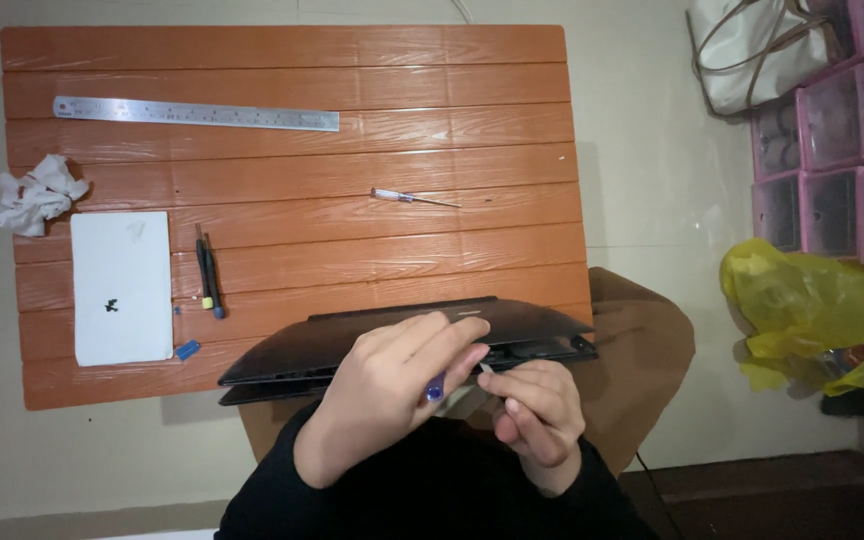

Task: Using a small screwdriver to pry open the bottom casing of a laptop computer.

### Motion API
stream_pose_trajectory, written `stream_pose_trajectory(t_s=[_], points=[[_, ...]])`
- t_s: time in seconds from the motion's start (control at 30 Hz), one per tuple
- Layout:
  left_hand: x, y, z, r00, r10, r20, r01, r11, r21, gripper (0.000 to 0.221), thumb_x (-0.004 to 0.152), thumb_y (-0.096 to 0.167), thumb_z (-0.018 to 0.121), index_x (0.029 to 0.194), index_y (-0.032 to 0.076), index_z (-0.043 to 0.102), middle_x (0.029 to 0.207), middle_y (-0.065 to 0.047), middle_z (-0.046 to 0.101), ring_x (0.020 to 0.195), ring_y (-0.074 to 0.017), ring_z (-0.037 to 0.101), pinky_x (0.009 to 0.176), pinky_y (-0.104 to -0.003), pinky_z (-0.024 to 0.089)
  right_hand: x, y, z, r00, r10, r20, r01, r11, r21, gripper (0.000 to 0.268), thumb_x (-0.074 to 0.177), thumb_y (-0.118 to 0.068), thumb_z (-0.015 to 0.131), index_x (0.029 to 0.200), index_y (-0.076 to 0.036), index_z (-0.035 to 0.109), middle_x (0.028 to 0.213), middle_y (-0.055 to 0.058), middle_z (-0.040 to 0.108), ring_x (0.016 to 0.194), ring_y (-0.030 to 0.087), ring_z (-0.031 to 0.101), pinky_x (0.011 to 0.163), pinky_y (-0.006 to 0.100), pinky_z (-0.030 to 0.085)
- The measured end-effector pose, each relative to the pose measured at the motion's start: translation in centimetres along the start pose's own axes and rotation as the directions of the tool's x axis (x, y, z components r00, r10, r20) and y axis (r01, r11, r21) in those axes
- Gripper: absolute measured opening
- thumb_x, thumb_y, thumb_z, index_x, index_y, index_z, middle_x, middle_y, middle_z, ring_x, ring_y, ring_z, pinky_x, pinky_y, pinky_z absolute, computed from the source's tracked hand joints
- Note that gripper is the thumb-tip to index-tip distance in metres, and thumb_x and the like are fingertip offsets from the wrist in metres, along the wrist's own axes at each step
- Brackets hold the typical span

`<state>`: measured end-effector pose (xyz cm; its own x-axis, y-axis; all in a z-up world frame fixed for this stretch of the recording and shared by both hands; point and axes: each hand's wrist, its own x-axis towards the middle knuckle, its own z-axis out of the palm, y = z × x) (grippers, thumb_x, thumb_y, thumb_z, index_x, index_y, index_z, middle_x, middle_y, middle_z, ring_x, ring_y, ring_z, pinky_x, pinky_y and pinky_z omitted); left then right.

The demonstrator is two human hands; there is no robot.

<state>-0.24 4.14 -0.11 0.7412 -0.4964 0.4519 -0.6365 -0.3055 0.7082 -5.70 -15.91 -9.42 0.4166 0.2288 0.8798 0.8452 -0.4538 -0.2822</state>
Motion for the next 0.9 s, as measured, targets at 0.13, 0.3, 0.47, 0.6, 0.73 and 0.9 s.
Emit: stream_pose_trajectory(t_s=[0.13, 0.3, 0.47, 0.6, 0.73, 0.9], points=[[-0.2, -0.2, 0.1, 1.0, 0.009, -0.012, -0.009, 1.0, -0.001, 0.018, 0.106, 0.013, 0.057, 0.115, -0.002, 0.064, 0.096, -0.011, 0.067, 0.077, -0.0245, 0.064, 0.072, -0.034, 0.052, 0.2, 0.4, 0.5, 0.999, -0.042, -0.031, 0.043, 0.999, 0.02, 0.023, 0.11, -0.019, 0.049, 0.109, 0.004, 0.048, 0.092, 0.024, 0.069, 0.068, 0.026, 0.073, 0.051, 0.033, 0.06], [-1.2, -0.3, 0.2, 0.998, -0.034, -0.045, 0.029, 0.992, -0.123, 0.015, 0.104, 0.014, 0.061, 0.113, 0.003, 0.065, 0.091, -0.007, 0.068, 0.072, -0.02, 0.064, 0.068, -0.03, 0.052, -0.3, -0.1, 0.4, 0.999, 0.024, -0.038, -0.023, 1.0, 0.008, 0.024, 0.11, -0.022, 0.048, 0.107, 0.002, 0.051, 0.093, 0.023, 0.071, 0.066, 0.024, 0.073, 0.051, 0.033, 0.058], [-1.8, -0.5, 0.3, 0.982, -0.064, -0.179, 0.038, 0.989, -0.145, 0.012, 0.101, 0.013, 0.063, 0.106, 0.002, 0.067, 0.084, -0.007, 0.068, 0.063, -0.0186, 0.06, 0.062, -0.029, 0.05, 0.0, 0.1, 0.6, 0.999, 0.017, -0.046, -0.017, 1.0, 0.011, 0.025, 0.11, -0.023, 0.048, 0.102, 0.001, 0.049, 0.09, 0.022, 0.071, 0.062, 0.022, 0.072, 0.047, 0.03, 0.056], [-1.6, -0.6, 0.3, 0.991, -0.113, -0.07, 0.099, 0.979, -0.178, 0.015, 0.1, 0.018, 0.066, 0.109, 0.005, 0.067, 0.086, -0.006, 0.067, 0.068, -0.0192, 0.061, 0.068, -0.029, 0.051, 0.3, 0.4, 0.7, 0.998, 0.027, -0.059, -0.025, 0.999, 0.042, 0.024, 0.109, -0.021, 0.05, 0.101, 0.002, 0.05, 0.088, 0.022, 0.071, 0.061, 0.024, 0.073, 0.045, 0.03, 0.054], [-1.2, -0.9, 0.4, 0.998, -0.066, -0.012, 0.063, 0.984, -0.167, 0.017, 0.102, 0.015, 0.064, 0.114, 0.003, 0.066, 0.089, -0.007, 0.066, 0.074, -0.0204, 0.065, 0.07, -0.031, 0.053, 0.8, 0.0, 0.4, 0.998, 0.066, -0.021, -0.065, 0.998, 0.014, 0.022, 0.11, -0.021, 0.05, 0.111, 0.001, 0.053, 0.09, 0.022, 0.07, 0.067, 0.025, 0.075, 0.048, 0.032, 0.057], [-1.1, -1.0, 0.1, 0.998, -0.054, -0.017, 0.052, 0.99, -0.128, 0.016, 0.102, 0.014, 0.064, 0.112, 0.002, 0.065, 0.087, -0.008, 0.063, 0.071, -0.021, 0.061, 0.069, -0.031, 0.05, 0.5, -0.3, -1.0, 0.973, 0.157, -0.168, -0.147, 0.986, 0.073, 0.026, 0.112, -0.03, 0.049, 0.109, -0.006, 0.058, 0.086, 0.015, 0.075, 0.055, 0.019, 0.068, 0.046, 0.032, 0.056]])
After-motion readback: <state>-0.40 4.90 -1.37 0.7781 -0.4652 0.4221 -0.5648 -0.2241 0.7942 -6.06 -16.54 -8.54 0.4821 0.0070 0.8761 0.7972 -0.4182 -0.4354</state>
